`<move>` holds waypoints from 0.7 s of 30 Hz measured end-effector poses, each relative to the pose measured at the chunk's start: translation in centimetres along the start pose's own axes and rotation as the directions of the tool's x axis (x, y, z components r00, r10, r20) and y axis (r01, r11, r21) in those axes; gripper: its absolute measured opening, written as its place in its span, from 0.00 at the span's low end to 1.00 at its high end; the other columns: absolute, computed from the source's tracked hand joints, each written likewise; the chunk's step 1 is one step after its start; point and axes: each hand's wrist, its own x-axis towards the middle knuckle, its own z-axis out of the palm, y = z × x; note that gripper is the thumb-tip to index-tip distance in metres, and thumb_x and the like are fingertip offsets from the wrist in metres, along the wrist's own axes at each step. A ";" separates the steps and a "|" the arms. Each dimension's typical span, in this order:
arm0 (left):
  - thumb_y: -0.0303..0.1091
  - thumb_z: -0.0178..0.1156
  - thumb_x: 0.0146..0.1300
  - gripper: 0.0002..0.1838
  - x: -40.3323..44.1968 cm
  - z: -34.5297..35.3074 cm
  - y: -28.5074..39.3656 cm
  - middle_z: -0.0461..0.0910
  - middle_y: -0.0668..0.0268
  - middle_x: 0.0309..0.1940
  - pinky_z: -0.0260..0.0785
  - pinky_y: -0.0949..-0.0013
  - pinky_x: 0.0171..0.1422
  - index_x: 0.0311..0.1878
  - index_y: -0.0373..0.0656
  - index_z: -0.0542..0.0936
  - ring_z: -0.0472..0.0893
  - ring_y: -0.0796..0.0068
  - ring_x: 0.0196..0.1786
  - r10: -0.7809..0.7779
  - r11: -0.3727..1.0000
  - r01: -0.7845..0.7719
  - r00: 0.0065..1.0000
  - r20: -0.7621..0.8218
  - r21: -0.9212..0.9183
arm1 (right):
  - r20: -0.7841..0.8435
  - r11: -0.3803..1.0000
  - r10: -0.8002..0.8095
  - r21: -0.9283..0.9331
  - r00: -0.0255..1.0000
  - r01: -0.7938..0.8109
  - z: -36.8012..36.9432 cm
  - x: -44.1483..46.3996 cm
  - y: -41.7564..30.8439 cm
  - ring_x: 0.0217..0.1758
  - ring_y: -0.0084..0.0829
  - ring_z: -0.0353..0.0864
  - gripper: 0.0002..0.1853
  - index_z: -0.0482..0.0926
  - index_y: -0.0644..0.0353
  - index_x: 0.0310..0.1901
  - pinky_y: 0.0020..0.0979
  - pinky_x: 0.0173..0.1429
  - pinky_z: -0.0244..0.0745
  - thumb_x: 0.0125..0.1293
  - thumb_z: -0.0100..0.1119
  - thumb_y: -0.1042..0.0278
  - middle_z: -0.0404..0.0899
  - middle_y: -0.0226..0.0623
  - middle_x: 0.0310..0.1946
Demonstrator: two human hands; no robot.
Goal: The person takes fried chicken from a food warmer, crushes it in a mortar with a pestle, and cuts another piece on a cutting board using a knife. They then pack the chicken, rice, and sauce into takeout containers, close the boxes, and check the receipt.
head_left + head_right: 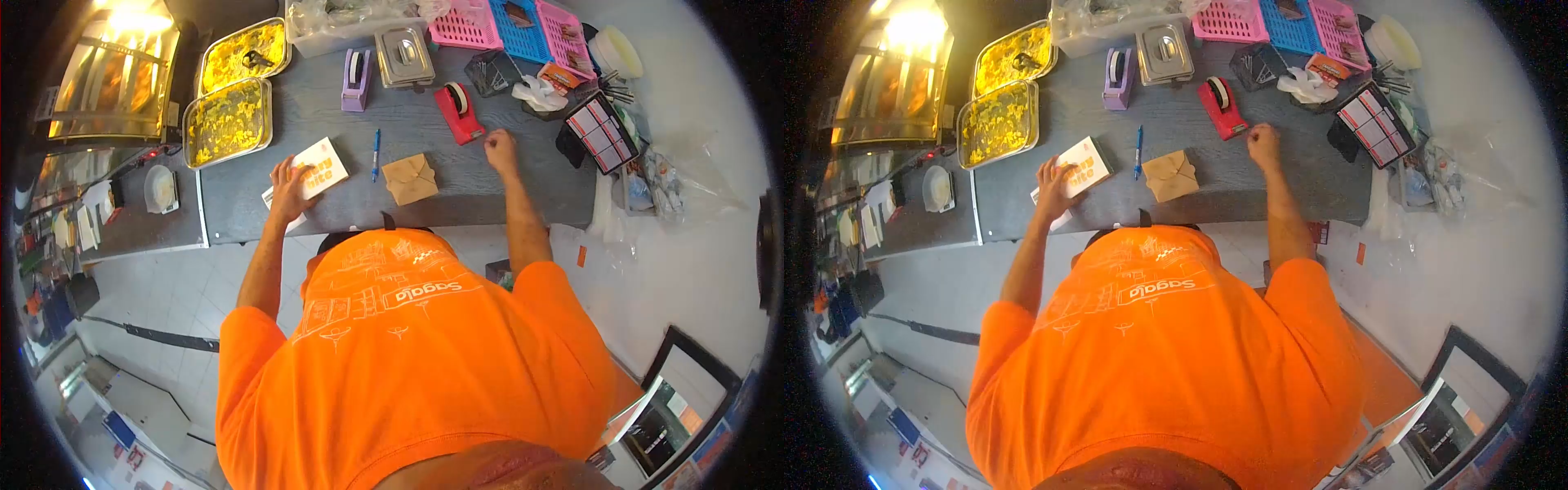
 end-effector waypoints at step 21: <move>0.41 0.79 0.42 0.44 -1.1 -1.3 -0.6 0.58 0.54 0.73 0.63 0.39 0.72 0.68 0.69 0.76 0.57 0.42 0.74 -0.015 0.999 0.015 1.000 0.004 -0.032 | 0.447 0.798 0.181 0.454 0.876 -0.396 25.1 -8.0 -29.3 0.15 0.24 0.74 0.21 0.86 0.63 0.30 0.30 0.20 0.66 0.66 0.70 0.50 0.77 0.32 0.17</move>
